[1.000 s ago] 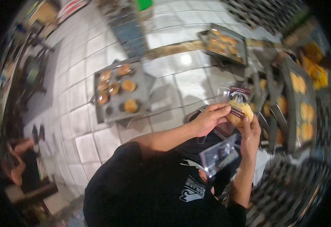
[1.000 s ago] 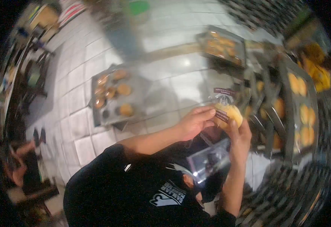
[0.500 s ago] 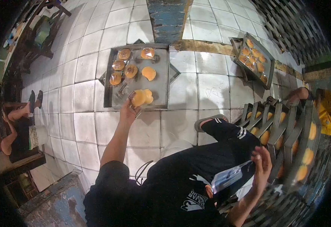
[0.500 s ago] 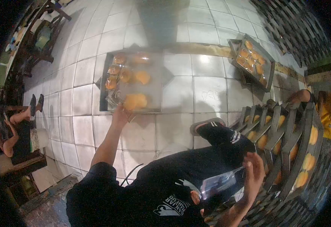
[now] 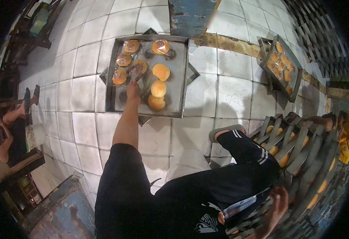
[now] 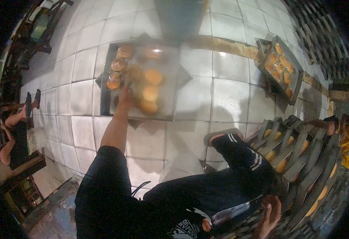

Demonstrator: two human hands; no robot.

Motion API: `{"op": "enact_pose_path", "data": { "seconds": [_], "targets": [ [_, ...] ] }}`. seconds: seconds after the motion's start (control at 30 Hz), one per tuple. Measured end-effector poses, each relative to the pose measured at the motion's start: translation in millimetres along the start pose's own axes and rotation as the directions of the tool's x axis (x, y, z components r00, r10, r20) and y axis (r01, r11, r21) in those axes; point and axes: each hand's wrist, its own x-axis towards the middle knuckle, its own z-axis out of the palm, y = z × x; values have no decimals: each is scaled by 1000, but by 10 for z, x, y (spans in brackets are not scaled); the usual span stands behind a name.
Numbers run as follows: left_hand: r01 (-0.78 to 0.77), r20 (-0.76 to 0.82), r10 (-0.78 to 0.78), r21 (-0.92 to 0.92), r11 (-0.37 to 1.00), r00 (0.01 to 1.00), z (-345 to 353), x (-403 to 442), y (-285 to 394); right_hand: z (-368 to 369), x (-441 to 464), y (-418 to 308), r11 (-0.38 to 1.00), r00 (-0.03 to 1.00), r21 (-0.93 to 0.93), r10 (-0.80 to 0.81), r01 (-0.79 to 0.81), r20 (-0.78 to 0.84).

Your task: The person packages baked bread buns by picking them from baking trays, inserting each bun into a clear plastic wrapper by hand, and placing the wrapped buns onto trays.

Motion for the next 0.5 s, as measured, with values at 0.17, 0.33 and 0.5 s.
{"op": "enact_pose_path", "data": {
  "seconds": [0.17,0.33,0.5],
  "targets": [
    [-115,-194,53,-325,939,980,49,-108,307,-234,-117,135,988,998,-145,44,-50,-41],
    [-293,-112,367,415,861,923,-551,20,-18,-440,-190,571,990,991,-45,129,-130,-30],
    [189,-377,136,706,682,916,-168,-610,903,-509,-243,368,982,983,-43,184,-184,-13]
  ]
}}
